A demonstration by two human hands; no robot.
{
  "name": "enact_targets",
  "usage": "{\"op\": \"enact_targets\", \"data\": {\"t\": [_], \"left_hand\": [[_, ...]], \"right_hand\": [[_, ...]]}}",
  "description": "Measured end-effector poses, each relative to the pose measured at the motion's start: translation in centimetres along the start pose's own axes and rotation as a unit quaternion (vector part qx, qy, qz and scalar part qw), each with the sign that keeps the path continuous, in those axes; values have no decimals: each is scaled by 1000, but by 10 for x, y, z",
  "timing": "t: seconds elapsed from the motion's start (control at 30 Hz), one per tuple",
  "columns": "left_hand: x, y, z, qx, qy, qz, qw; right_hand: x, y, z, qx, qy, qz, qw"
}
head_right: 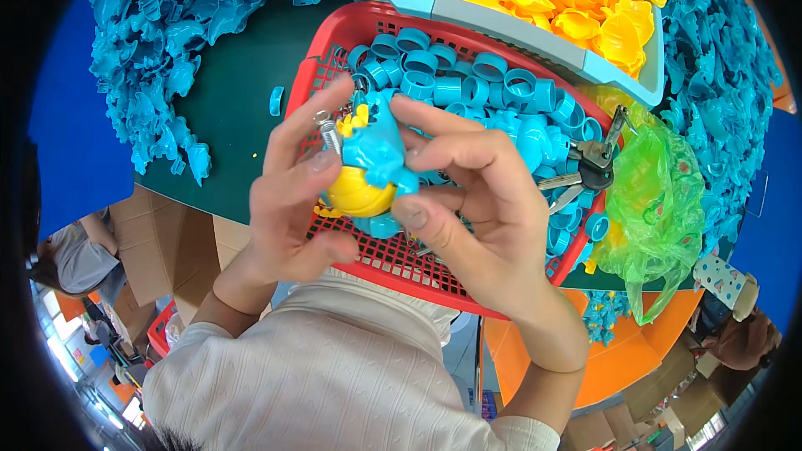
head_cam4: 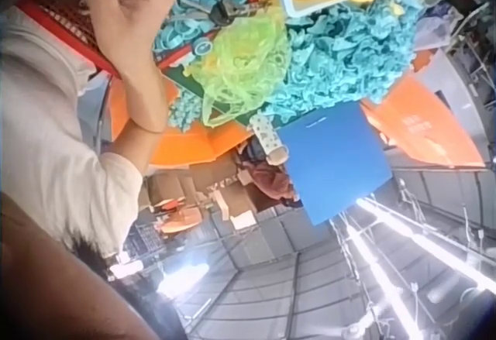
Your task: Assembling plastic toy dinosaur components by hand at a production workbench.
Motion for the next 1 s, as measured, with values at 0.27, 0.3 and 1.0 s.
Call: {"op": "enact_targets", "data": {"t": [0.27,0.3,1.0], "left_hand": [[6,-1,3,-74,-129,74,986],[7,-2,2,-60,-135,23,989],[3,-5,3,6,-75,-1,997]], "right_hand": [[-4,6,0,-70,13,-38,997],[-5,3,0,-71,13,-38,997],[2,2,0,11,-1,-7,1000]]}}
Point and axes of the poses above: each hand's wrist, its own z-axis away from the middle knuckle, its own y-axis out of the palm, x = y × z, the point moved 5 cm from there along -z, towards the middle knuckle, and after that the axes turned 7 degrees about -x, right-handed, at the moved point
